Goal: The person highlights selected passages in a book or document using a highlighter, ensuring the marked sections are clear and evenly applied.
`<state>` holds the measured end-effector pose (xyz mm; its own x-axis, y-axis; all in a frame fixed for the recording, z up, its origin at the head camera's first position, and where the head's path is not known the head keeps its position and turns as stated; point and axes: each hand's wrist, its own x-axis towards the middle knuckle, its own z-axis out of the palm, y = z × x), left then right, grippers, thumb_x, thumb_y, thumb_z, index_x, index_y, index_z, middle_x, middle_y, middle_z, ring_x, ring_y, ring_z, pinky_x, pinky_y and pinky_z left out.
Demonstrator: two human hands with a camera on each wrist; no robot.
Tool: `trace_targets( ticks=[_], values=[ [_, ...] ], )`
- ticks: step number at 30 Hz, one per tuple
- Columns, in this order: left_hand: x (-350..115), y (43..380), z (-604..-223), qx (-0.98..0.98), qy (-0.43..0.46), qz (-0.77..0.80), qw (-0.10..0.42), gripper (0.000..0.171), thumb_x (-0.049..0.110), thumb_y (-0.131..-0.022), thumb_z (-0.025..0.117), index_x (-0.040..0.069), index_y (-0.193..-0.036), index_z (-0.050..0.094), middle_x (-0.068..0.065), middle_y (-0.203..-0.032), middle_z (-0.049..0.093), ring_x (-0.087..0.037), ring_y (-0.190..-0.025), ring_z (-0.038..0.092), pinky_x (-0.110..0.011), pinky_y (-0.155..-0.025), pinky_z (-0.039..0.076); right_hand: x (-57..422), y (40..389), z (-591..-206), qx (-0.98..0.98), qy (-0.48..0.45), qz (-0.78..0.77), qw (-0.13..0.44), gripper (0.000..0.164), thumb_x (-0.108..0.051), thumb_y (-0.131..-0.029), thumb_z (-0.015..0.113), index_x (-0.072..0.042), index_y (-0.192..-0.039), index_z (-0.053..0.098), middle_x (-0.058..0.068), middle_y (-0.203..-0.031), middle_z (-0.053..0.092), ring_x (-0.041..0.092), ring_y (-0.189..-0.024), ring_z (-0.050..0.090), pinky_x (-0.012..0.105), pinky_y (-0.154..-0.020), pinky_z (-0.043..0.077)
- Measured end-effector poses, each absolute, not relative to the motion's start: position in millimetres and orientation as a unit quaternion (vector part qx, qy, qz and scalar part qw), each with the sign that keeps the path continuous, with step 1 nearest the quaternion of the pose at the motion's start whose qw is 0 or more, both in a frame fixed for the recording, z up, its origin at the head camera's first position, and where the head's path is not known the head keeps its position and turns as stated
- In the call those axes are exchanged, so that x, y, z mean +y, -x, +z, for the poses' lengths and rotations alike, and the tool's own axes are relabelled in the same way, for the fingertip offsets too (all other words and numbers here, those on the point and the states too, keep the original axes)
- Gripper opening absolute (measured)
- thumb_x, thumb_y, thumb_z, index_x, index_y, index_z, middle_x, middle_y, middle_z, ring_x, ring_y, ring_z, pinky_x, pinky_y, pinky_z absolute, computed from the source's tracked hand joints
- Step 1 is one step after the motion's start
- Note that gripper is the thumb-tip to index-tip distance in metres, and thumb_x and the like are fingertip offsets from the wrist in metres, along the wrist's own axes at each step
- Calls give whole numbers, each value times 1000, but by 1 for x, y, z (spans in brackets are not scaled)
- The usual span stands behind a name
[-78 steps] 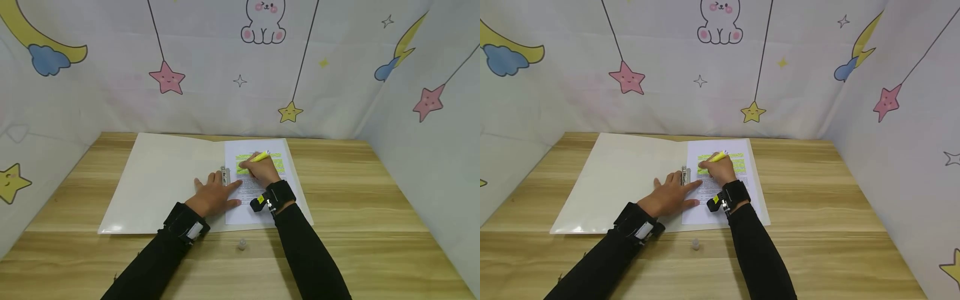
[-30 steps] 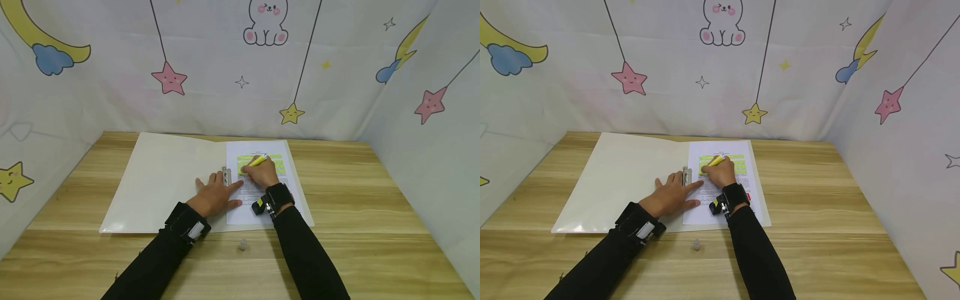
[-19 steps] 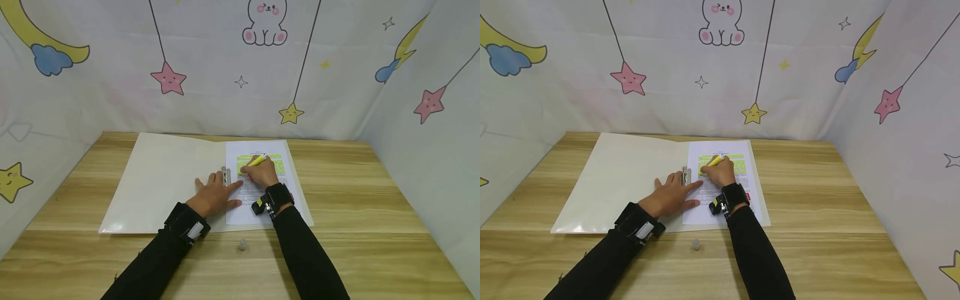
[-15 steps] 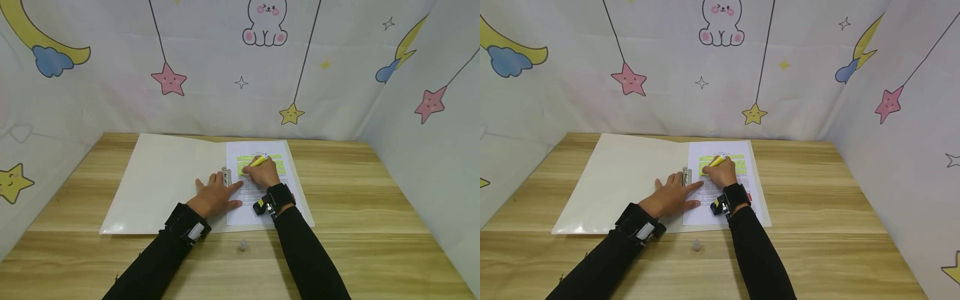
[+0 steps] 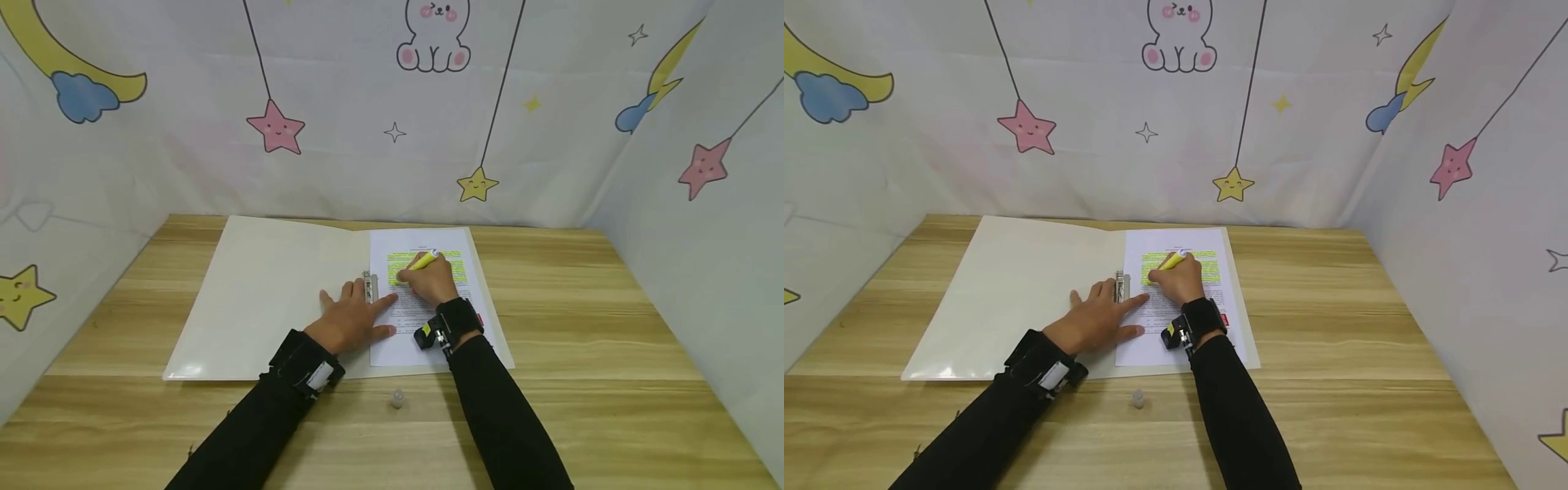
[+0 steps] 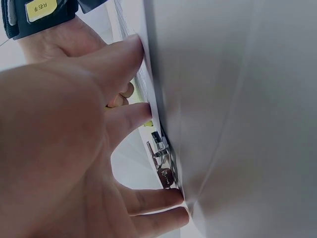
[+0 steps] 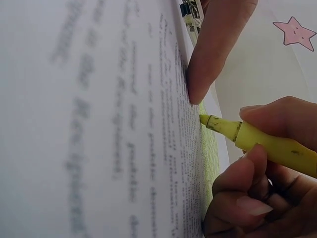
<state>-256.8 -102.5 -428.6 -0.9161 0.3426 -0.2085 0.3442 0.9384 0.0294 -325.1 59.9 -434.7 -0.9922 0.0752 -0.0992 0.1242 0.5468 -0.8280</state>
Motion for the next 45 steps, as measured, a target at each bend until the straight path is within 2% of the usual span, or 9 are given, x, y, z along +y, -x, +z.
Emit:
trace_targets(
  ticks=[7,18,25,45],
  values=[
    [-103,258,-428,979,-174,-13,108,65,65,-93,49,42,-152,34,-26,-146,36,-41,-135,36,-78,-102,30,60,326,-434,879,-55,-472,29,23,-17,-79,80,-11,-74,58,1,-67,55,14,-57,51,27,-51,40],
    [-103,259,-425,979,-169,2,117,67,64,-93,51,40,-153,33,-28,-152,30,-44,-139,31,-80,-103,27,62,328,-433,881,-54,-469,27,23,-16,-79,79,-11,-74,57,2,-68,55,15,-57,50,27,-50,40],
    [-102,259,-426,979,-168,3,120,68,65,-92,52,41,-153,33,-27,-152,31,-44,-139,31,-80,-103,26,64,328,-434,880,-54,-472,21,23,-15,-78,78,-10,-73,57,2,-70,55,16,-63,51,30,-57,41],
    [-101,258,-427,978,-168,0,121,67,65,-92,51,41,-152,34,-27,-151,32,-43,-139,32,-80,-103,27,70,326,-435,880,-53,-472,18,23,-14,-78,78,-10,-72,56,2,-69,52,17,-63,50,30,-56,40]
  ],
)
